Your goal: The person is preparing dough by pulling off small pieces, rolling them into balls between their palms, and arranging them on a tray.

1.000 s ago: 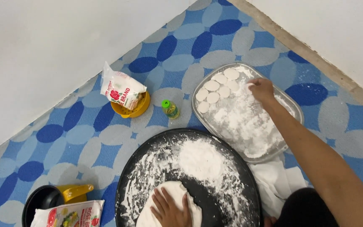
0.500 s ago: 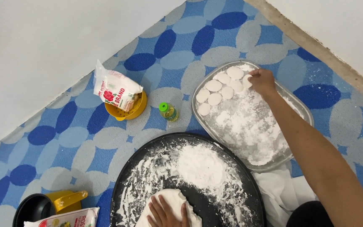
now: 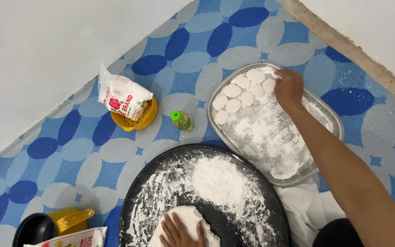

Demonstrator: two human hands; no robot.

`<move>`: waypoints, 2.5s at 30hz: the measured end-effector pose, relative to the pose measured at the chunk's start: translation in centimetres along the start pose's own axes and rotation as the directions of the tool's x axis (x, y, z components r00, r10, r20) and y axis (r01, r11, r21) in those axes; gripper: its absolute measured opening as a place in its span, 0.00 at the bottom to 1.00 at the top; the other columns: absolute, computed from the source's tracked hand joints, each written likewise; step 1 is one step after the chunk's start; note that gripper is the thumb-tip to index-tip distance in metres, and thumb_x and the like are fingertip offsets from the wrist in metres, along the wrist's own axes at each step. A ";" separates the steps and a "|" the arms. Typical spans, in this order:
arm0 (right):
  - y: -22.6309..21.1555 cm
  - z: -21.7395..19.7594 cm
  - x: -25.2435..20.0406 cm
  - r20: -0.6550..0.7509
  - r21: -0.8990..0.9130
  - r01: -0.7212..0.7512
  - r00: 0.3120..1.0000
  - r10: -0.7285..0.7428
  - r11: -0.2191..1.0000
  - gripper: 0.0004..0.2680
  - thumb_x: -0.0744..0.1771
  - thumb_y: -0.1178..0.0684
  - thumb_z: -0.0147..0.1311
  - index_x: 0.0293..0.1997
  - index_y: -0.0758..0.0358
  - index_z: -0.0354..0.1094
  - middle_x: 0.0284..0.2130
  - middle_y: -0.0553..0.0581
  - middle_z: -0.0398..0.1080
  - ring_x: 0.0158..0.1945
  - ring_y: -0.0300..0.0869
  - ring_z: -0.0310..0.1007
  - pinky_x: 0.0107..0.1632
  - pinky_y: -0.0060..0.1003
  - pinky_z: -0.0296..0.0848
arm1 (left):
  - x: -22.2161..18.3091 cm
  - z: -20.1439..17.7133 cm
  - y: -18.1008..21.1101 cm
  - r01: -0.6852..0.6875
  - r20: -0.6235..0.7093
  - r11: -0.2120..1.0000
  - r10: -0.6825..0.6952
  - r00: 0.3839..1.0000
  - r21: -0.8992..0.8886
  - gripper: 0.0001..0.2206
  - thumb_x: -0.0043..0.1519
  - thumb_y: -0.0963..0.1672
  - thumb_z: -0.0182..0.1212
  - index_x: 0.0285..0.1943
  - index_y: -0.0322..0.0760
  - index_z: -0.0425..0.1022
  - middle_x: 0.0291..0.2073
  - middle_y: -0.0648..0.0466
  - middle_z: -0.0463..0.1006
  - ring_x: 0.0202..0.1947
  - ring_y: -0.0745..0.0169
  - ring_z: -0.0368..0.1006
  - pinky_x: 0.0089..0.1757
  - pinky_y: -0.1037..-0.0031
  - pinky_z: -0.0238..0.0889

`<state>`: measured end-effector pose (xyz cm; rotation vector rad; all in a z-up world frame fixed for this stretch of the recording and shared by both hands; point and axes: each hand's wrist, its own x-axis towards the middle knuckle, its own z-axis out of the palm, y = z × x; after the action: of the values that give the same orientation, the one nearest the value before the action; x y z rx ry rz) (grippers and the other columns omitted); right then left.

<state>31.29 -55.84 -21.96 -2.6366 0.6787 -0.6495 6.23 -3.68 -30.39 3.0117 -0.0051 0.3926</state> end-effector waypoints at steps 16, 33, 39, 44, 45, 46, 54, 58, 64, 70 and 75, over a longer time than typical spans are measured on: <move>-1.8 -1.5 -3.4 0.116 -0.078 0.477 0.876 -0.467 0.875 0.12 0.65 0.62 0.52 0.52 0.63 0.76 0.54 0.52 0.76 0.50 0.44 0.67 0.55 0.37 0.65 | 0.3 -1.3 0.1 -0.035 0.069 0.998 0.032 0.997 0.048 0.43 0.58 0.60 0.41 0.79 0.37 0.42 0.80 0.42 0.38 0.79 0.42 0.32 0.68 0.40 0.28; -4.9 0.7 -5.3 0.045 -0.073 0.456 0.890 -0.454 0.887 0.05 0.67 0.52 0.61 0.44 0.53 0.78 0.45 0.47 0.71 0.47 0.43 0.62 0.51 0.38 0.64 | 1.0 -2.9 0.9 -0.026 0.097 0.997 0.019 0.995 0.068 0.42 0.59 0.61 0.42 0.79 0.37 0.44 0.79 0.42 0.42 0.79 0.42 0.35 0.68 0.42 0.31; -6.5 0.3 -5.2 0.019 -0.091 0.437 0.899 -0.437 0.895 0.06 0.65 0.54 0.59 0.43 0.60 0.78 0.50 0.53 0.71 0.49 0.47 0.62 0.51 0.40 0.65 | 1.4 -3.9 1.4 -0.001 0.095 0.998 -0.004 0.995 0.058 0.41 0.59 0.60 0.43 0.78 0.38 0.46 0.79 0.44 0.44 0.79 0.43 0.37 0.69 0.44 0.32; -8.7 0.6 -6.0 0.176 0.005 0.505 0.849 -0.498 0.863 0.14 0.66 0.44 0.59 0.54 0.59 0.74 0.53 0.52 0.74 0.48 0.44 0.64 0.51 0.38 0.62 | 1.4 -4.2 1.5 -0.009 0.098 0.998 0.002 0.995 0.066 0.41 0.59 0.60 0.43 0.79 0.39 0.45 0.79 0.45 0.42 0.79 0.45 0.36 0.69 0.45 0.31; -9.0 0.6 -6.2 0.155 -0.008 0.520 0.844 -0.513 0.854 0.12 0.65 0.46 0.62 0.50 0.58 0.76 0.51 0.48 0.74 0.48 0.44 0.64 0.53 0.38 0.63 | 1.5 -4.1 1.5 -0.004 0.101 0.998 -0.002 0.995 0.062 0.41 0.59 0.60 0.43 0.79 0.40 0.44 0.79 0.45 0.42 0.79 0.45 0.36 0.69 0.45 0.30; -8.8 0.8 -6.2 0.155 -0.008 0.519 0.845 -0.512 0.855 0.12 0.65 0.46 0.62 0.50 0.58 0.76 0.51 0.48 0.74 0.48 0.44 0.64 0.53 0.38 0.63 | 1.5 -4.1 1.4 -0.005 0.102 0.998 -0.001 0.995 0.062 0.41 0.59 0.60 0.43 0.79 0.40 0.44 0.79 0.45 0.42 0.79 0.45 0.36 0.69 0.45 0.30; -8.9 1.4 -6.1 0.175 -0.042 0.431 0.891 -0.418 0.902 0.13 0.63 0.45 0.66 0.44 0.62 0.76 0.43 0.53 0.75 0.45 0.44 0.64 0.50 0.38 0.62 | 1.7 -4.7 1.4 -0.026 0.171 0.998 0.015 0.985 0.060 0.41 0.61 0.61 0.37 0.79 0.38 0.39 0.79 0.44 0.37 0.79 0.44 0.31 0.68 0.43 0.27; -8.9 1.5 -6.5 0.181 -0.005 0.364 0.916 -0.357 0.931 0.12 0.63 0.43 0.65 0.41 0.61 0.76 0.43 0.52 0.73 0.48 0.46 0.64 0.53 0.39 0.62 | 1.7 -4.7 1.4 -0.018 0.174 0.999 0.013 0.985 0.027 0.42 0.61 0.60 0.40 0.79 0.35 0.40 0.79 0.42 0.37 0.79 0.41 0.30 0.68 0.43 0.25; -12.5 0.6 -7.3 0.391 0.119 0.312 0.858 -0.333 0.943 0.12 0.68 0.46 0.52 0.53 0.57 0.70 0.55 0.55 0.71 0.55 0.50 0.66 0.59 0.50 0.64 | 1.5 -3.6 0.9 -0.044 0.258 0.988 0.005 0.966 0.145 0.45 0.63 0.63 0.31 0.78 0.27 0.33 0.78 0.35 0.32 0.78 0.37 0.23 0.67 0.44 0.18; -13.0 1.9 -8.6 0.391 0.095 0.486 0.784 -0.482 0.869 0.14 0.67 0.46 0.55 0.57 0.59 0.72 0.53 0.54 0.69 0.53 0.48 0.61 0.56 0.42 0.63 | 2.9 -5.4 1.6 -0.009 0.209 1.000 0.007 0.978 0.006 0.43 0.62 0.65 0.28 0.79 0.37 0.32 0.79 0.41 0.27 0.78 0.46 0.20 0.67 0.45 0.13; -15.6 0.3 -9.6 0.398 0.070 0.312 0.863 -0.313 0.948 0.14 0.64 0.50 0.61 0.53 0.64 0.74 0.52 0.64 0.71 0.54 0.56 0.66 0.59 0.53 0.63 | 3.2 -6.9 1.6 0.015 0.379 0.996 0.017 0.925 -0.083 0.48 0.60 0.69 0.25 0.78 0.34 0.32 0.78 0.39 0.26 0.77 0.44 0.17 0.65 0.46 0.08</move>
<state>29.64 -37.83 -18.84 -2.7754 0.1270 -0.1616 7.56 -4.50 -22.82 2.9491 -0.0527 -0.1922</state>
